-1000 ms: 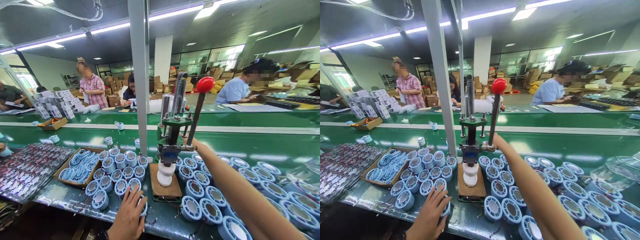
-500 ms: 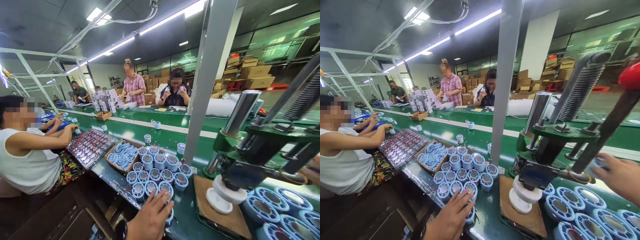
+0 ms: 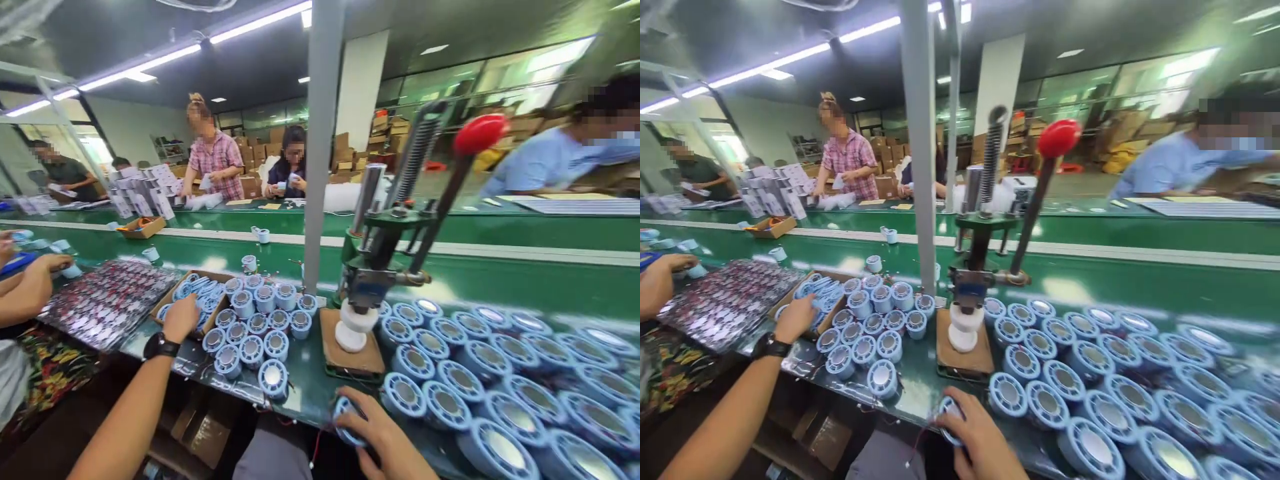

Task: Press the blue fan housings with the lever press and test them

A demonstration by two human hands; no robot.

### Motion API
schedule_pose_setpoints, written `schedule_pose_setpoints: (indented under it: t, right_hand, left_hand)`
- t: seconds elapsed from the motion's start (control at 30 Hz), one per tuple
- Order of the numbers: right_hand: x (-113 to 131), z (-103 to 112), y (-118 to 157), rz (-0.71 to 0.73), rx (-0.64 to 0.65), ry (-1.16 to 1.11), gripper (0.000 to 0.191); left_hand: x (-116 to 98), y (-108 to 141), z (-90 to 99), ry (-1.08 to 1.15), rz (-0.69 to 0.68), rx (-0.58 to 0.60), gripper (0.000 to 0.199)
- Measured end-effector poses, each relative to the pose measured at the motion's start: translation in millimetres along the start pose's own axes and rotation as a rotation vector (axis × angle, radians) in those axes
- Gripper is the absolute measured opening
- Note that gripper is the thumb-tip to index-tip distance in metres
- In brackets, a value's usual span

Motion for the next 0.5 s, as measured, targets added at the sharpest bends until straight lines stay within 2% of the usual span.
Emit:
schedule_pose_setpoints:
  t: [0.07, 0.17, 0.27, 0.37, 0.5]
  right_hand:
    - [-2.4, -7.0, -3.3, -0.093, -0.019, 0.023, 0.048]
    - [-6.0, -21.3, -2.1, -0.182, -0.144, 0.001, 0.041]
    - [-8.1, -35.4, -0.2, -0.241, -0.291, -0.011, 0.022]
    - [-9.9, -44.5, -1.2, -0.261, -0.394, -0.006, 0.007]
    - [-11.3, -45.8, 0.0, -0.213, -0.448, -0.013, 0.011]
  left_hand:
    - [1.5, -5.5, -5.6, 0.006, 0.002, 0.014, 0.041]
    - [2.4, -8.5, -11.9, 0.026, -0.004, 0.030, 0.041]
    - [5.4, -10.5, -11.4, 0.048, 0.040, 0.010, 0.047]
    - [11.9, -15.4, -4.9, 0.076, 0.136, -0.048, 0.051]
    - [19.7, -25.4, 0.0, 0.185, 0.177, -0.126, 0.043]
Point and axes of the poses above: each hand's wrist, its own y-axis away from the middle knuckle, its own z-axis out of the back of the hand, x = y × z, the point moved 1 cm from there along -y, towards the middle knuckle, and after that the axes turned 6 degrees about z, right-handed, at the moved point
